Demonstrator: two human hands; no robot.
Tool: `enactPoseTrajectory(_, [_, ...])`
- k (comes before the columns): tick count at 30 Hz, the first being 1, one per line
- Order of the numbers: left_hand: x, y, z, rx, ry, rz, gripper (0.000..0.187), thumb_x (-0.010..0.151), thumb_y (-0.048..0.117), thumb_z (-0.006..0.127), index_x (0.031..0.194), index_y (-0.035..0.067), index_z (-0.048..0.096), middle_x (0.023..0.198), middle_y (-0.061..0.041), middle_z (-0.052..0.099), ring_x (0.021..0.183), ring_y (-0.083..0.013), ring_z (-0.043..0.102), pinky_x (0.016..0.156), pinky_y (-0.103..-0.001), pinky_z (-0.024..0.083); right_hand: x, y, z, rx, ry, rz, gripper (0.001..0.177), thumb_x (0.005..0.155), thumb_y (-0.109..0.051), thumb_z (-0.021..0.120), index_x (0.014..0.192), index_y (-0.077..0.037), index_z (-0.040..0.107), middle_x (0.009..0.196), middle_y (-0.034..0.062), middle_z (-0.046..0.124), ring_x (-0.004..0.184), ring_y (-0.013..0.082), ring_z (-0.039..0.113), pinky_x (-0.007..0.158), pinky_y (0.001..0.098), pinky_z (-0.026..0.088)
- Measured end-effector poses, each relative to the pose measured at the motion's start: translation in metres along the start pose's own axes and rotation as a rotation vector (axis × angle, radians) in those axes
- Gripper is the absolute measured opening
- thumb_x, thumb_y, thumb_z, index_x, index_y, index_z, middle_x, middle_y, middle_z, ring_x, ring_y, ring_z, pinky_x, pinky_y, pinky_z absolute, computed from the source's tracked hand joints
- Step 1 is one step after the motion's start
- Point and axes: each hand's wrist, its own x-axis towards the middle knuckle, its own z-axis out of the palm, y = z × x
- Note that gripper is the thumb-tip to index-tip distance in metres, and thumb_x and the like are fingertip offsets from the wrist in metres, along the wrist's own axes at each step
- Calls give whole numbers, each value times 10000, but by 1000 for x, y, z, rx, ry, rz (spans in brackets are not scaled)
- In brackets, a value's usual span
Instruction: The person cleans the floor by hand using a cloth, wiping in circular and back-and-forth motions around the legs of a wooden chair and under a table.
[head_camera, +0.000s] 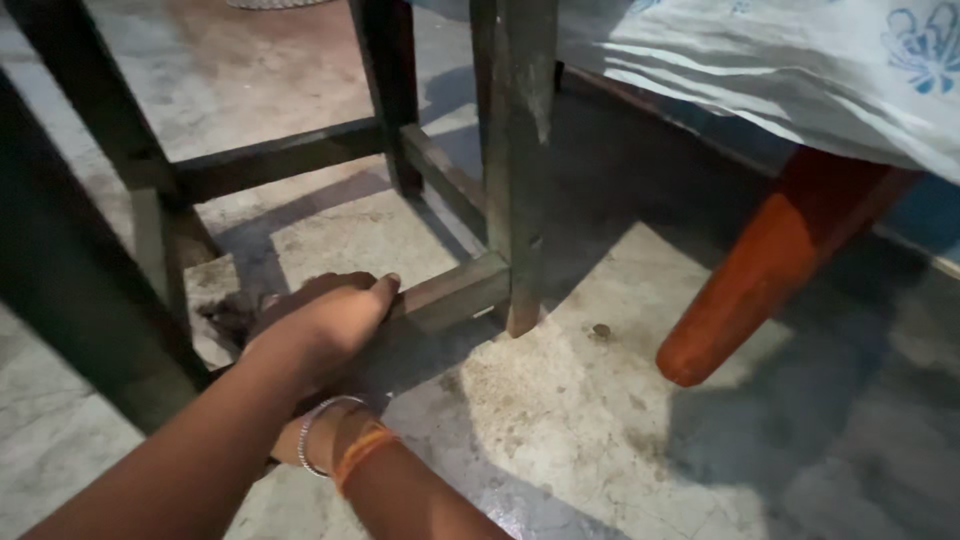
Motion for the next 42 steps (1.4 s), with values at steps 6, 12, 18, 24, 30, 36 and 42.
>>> enactPoseTrajectory(6, [26, -11, 17, -271, 42, 56, 656, 962, 568, 417, 1359, 100, 648, 1456, -185, 571, 1321, -395, 556, 1107, -523, 422, -54, 35, -31, 27, -3, 94, 487, 1048, -371, 422, 1484, -235, 591, 1634, 94, 481, 1490, 361, 458, 1236, 559, 333])
enactPoseTrajectory(12, [11, -5, 11, -8, 76, 59, 647, 1037, 562, 316, 1366, 126, 663, 1464, -182, 593, 1348, -374, 564, 1138, -533, 397, -175, 34, -70, -42, 314, 366, 480, 989, -406, 469, 1429, -222, 525, 1560, 102, 422, 1522, 308, 269, 1231, 603, 131])
enactPoseTrajectory(18, [-30, 3, 13, 11, 216, 72, 655, 1042, 595, 275, 1439, 171, 579, 1474, -150, 568, 1373, -365, 522, 1121, -536, 401, -222, 10, -58, -43, 253, 262, 538, 987, -364, 491, 1512, -261, 425, 1610, 130, 323, 1524, 336, 181, 1213, 604, 51])
enactPoseTrajectory(24, [-45, -6, 16, 51, 241, 259, 618, 1044, 506, 401, 1577, 192, 418, 1476, -186, 572, 1337, -369, 576, 1155, -518, 421, -280, 35, -63, -82, 248, 533, 590, 961, -363, 469, 1535, -288, 361, 1632, 31, 321, 1538, 244, 217, 1211, 611, 56])
enactPoseTrajectory(30, [-66, -9, 116, 98, 629, 832, 668, 991, 323, 465, 1572, 28, 320, 1639, -195, 319, 1521, -365, 259, 1259, -494, 129, -283, 10, -42, -94, 365, 600, 631, 987, -356, 469, 1561, -140, 319, 1605, 182, 286, 1512, 414, 167, 1204, 578, 79])
enactPoseTrajectory(36, [-123, 0, 197, -127, 403, 605, 622, 1022, 390, 408, 1537, 49, 336, 1669, -174, 207, 1549, -320, 159, 1241, -510, 49, -367, -24, -46, -80, 115, 326, 542, 1000, -337, 469, 1473, -77, 414, 1646, 207, 268, 1549, 398, 154, 1221, 586, 88])
enactPoseTrajectory(42, [-196, 8, 236, -4, 319, 612, 669, 998, 409, 413, 1545, 44, 288, 1659, -162, 191, 1536, -310, 142, 1225, -476, 61, -450, -15, -70, -72, 34, 408, 565, 1025, -382, 447, 1531, -151, 345, 1665, 111, 233, 1546, 307, 166, 1215, 570, 60])
